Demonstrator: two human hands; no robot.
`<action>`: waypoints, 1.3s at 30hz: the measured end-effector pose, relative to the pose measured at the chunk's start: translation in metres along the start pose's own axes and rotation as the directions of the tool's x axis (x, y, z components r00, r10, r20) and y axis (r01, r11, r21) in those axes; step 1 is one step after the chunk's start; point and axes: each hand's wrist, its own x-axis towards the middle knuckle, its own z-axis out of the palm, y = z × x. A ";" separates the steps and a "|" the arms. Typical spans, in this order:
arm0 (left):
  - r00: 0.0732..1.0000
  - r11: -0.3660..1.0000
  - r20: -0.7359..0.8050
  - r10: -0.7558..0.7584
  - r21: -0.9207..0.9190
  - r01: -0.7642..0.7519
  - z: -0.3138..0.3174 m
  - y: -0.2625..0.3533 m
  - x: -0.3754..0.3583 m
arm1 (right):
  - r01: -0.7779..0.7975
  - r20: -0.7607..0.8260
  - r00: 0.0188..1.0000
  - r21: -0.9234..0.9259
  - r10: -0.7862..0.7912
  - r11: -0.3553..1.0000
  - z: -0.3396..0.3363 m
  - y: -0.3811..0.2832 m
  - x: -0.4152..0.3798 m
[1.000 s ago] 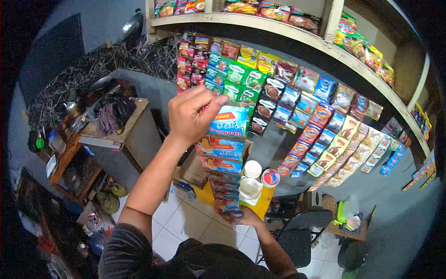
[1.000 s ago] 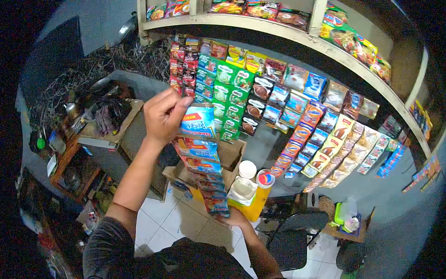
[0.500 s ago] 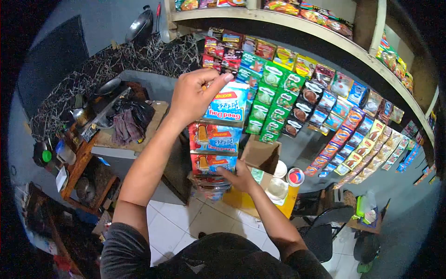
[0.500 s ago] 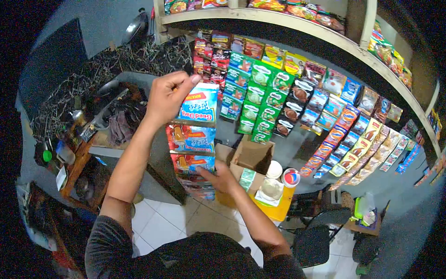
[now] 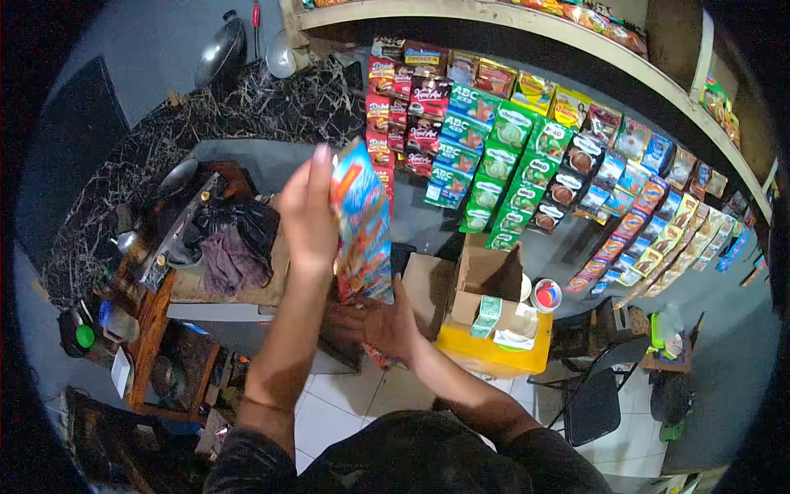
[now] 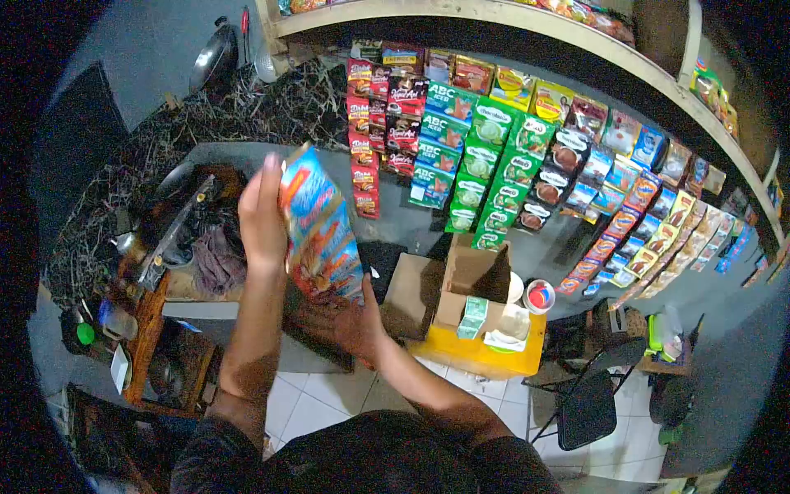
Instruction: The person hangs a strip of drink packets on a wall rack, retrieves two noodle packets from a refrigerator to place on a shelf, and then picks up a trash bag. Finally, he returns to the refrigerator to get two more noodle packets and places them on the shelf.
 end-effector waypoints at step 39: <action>0.853 0.972 0.471 -0.225 0.046 0.231 0.020 -0.292 -0.116 | 0.233 0.240 0.831 -0.969 -0.501 -0.076 0.029 -0.206 -0.059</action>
